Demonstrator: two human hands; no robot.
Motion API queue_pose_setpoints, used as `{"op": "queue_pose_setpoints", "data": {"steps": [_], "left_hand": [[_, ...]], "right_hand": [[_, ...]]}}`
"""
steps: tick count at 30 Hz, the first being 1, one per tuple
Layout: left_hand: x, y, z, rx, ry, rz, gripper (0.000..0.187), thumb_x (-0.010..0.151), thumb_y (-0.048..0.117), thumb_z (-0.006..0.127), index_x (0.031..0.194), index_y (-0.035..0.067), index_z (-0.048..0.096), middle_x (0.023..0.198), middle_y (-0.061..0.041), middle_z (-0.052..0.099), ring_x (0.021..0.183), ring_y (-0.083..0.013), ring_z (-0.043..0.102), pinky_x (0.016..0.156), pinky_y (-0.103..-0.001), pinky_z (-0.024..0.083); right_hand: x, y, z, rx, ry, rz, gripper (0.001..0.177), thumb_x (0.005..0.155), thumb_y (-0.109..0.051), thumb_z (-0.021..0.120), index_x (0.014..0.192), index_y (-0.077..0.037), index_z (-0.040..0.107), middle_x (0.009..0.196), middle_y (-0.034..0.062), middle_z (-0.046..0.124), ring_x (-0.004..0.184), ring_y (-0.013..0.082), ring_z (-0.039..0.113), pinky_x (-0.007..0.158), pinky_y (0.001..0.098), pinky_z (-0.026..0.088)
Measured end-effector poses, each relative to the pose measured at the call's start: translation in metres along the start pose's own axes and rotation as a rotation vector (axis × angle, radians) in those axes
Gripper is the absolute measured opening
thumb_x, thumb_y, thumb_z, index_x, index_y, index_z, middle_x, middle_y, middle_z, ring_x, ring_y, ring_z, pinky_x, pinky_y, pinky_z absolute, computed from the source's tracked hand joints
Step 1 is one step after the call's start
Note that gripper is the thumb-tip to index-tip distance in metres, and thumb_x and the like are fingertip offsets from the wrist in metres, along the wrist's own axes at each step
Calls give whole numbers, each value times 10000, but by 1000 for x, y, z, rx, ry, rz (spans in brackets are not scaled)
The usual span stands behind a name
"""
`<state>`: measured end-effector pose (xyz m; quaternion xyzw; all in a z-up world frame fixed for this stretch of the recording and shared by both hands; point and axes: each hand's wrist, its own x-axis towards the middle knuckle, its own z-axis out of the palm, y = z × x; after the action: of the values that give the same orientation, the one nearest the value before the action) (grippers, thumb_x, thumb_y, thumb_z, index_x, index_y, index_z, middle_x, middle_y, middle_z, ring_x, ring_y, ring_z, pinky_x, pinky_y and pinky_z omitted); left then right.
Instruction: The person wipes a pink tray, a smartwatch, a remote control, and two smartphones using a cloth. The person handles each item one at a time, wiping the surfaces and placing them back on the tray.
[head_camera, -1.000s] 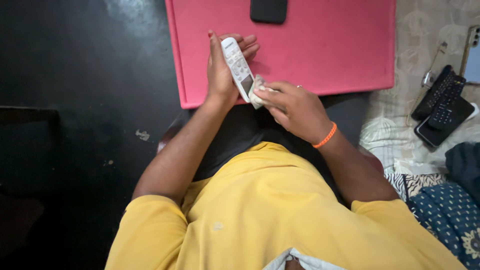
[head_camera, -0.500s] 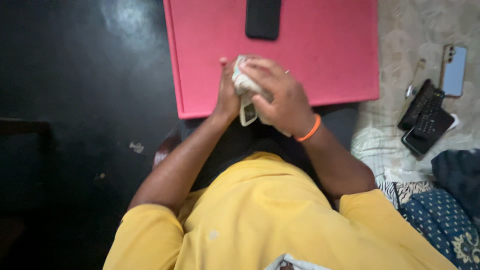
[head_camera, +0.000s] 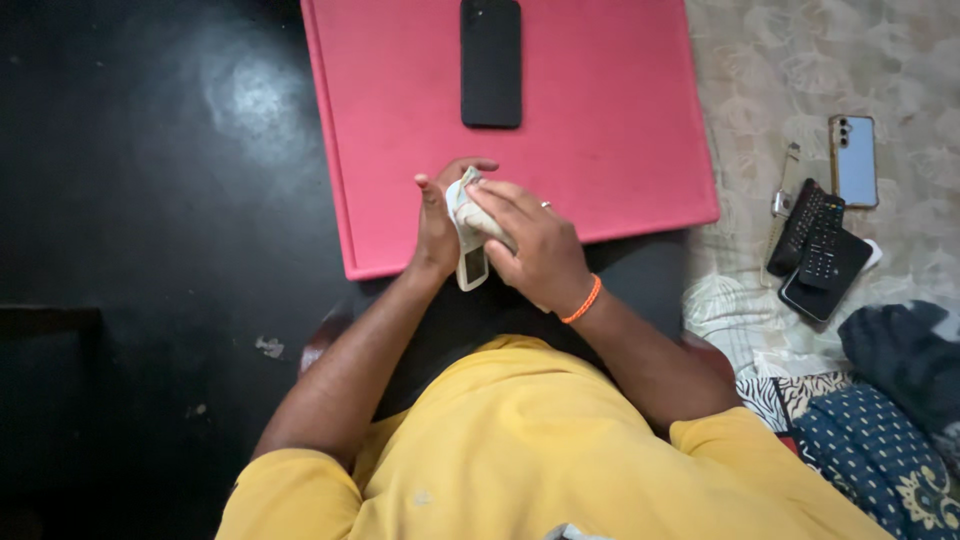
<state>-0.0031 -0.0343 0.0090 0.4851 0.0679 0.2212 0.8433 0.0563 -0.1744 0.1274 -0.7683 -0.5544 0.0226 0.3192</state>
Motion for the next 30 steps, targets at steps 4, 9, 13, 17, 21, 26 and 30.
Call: {"op": "queue_pose_setpoints", "data": {"steps": [4,9,13,17,21,26,30], "left_hand": [[1,-1,-6,21,-41,-49,1156,838,953,170,1390,7,541,929,-49,579,870,-142,592,765,-269,513],[4,-2,-8,47,-65,-45,1198,840,964,142,1425,2,554,920,-43,577,861,-133,587,752,-260,504],[2,1,-4,53,-85,-38,1135,847,932,165,1393,0,514,1056,-102,665,981,-170,672,855,-291,565],[2,0,-2,76,-69,-5,1102,898,903,171,1403,-11,525,1081,-112,657,980,-172,672,842,-292,566],[3,4,1,104,-77,-29,1108,890,909,189,1406,-15,519,1122,-110,651,1024,-172,669,865,-299,566],[1,11,2,54,-123,-91,1134,851,928,198,1426,-4,494,1095,-136,657,1014,-209,680,868,-331,572],[2,12,0,36,-119,-62,1153,853,936,192,1444,-12,478,1143,-155,652,1081,-220,673,954,-330,568]], "right_hand": [[-3,-1,4,67,24,-34,557,838,-84,701,1388,-137,633,1379,80,639,1174,282,687,982,388,561],[1,3,1,122,19,-52,579,825,-72,689,1397,-125,625,1376,111,646,1211,291,676,1010,391,556],[2,4,1,81,24,-3,569,840,-130,725,1397,-97,610,1374,122,644,1184,300,675,975,385,558],[4,9,-3,-27,-26,100,544,808,-164,767,1340,-135,656,1322,71,684,1057,283,705,873,378,572],[5,14,-5,-13,37,36,521,832,-146,774,1342,-146,667,1313,50,678,1122,276,702,904,386,569],[1,6,-1,61,38,-55,516,808,-102,741,1318,-155,684,1301,44,669,1112,262,696,914,381,570],[7,4,0,29,41,-76,500,826,-85,735,1318,-160,690,1307,31,680,1088,249,704,904,370,572]]}}
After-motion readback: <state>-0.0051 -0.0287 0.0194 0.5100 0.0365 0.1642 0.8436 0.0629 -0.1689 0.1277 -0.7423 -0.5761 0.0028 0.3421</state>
